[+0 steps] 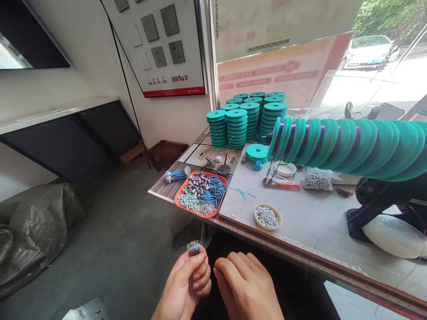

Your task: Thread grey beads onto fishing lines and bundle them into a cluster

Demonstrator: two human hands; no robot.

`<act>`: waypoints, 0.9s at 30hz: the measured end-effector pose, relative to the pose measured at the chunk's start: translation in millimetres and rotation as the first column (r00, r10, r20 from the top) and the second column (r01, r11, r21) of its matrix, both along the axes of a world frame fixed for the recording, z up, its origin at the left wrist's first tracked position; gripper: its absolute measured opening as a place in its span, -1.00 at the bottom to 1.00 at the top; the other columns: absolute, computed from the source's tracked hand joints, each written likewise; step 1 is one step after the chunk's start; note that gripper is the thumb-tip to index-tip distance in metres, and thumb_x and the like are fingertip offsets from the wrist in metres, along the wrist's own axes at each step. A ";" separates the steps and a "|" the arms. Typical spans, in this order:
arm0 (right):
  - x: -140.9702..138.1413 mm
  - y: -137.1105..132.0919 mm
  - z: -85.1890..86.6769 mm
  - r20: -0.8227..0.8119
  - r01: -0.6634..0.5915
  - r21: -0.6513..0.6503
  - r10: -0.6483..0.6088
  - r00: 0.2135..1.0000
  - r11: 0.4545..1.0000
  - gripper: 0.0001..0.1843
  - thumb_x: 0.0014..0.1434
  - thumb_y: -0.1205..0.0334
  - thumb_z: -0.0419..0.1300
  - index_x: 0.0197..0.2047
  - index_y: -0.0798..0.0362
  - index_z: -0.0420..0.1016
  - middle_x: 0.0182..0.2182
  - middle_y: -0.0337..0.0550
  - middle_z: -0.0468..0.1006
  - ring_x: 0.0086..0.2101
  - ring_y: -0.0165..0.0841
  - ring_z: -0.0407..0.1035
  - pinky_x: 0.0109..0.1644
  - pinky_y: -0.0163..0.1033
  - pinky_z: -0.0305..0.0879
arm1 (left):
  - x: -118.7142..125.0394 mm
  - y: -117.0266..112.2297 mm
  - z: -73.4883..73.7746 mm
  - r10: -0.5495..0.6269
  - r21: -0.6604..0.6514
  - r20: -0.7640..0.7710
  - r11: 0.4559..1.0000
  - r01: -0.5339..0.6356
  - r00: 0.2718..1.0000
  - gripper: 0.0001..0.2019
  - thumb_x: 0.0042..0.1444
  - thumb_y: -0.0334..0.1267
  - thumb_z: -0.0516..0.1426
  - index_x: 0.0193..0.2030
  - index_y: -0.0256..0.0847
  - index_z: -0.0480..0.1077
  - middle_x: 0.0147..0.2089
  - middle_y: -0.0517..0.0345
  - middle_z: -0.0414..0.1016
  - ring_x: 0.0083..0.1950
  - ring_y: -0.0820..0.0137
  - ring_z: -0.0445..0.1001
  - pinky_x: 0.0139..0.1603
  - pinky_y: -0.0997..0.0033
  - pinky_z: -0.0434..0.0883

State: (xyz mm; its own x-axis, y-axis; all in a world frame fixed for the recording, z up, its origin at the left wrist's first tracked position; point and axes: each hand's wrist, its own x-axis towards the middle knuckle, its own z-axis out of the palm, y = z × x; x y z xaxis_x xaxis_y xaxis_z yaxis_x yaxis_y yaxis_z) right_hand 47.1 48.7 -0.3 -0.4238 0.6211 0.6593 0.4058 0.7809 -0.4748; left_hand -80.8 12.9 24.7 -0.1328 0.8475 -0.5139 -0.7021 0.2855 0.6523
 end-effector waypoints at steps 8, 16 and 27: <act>1.4 1.3 -1.0 0.013 0.030 0.007 -0.030 0.999 1.000 -0.74 0.29 0.35 -0.07 -0.36 0.06 0.39 -0.57 -0.24 0.36 -0.57 -0.44 0.23 -0.46 -0.29 0.05 | -3.2 -1.5 1.3 -0.046 0.002 0.066 0.999 0.046 0.997 -0.72 -0.21 -0.22 0.29 -0.49 -0.26 0.25 -0.71 0.44 0.02 -0.68 0.68 -0.11 -0.64 0.59 -0.15; 0.9 -0.1 1.6 0.011 0.001 0.019 -0.001 1.000 1.000 -0.74 0.28 0.36 -0.06 -0.38 0.05 0.38 -0.59 -0.26 0.35 -0.59 -0.45 0.20 -0.47 -0.29 0.03 | -4.7 0.5 3.5 -0.057 -0.054 0.131 0.996 0.064 0.990 -0.62 -0.29 -0.18 0.34 -0.52 -0.24 0.20 -0.71 0.49 -0.04 -0.68 0.70 -0.17 -0.65 0.62 -0.20; 1.9 1.0 -1.4 0.020 0.028 0.009 -0.028 0.999 1.000 -0.75 0.28 0.35 -0.06 -0.37 0.06 0.38 -0.57 -0.24 0.37 -0.57 -0.44 0.22 -0.46 -0.29 0.04 | -5.6 -1.7 4.2 -0.109 -0.022 0.067 0.994 0.111 0.992 -0.64 -0.27 -0.14 0.32 -0.50 -0.23 0.23 -0.70 0.48 -0.04 -0.68 0.69 -0.18 -0.65 0.60 -0.19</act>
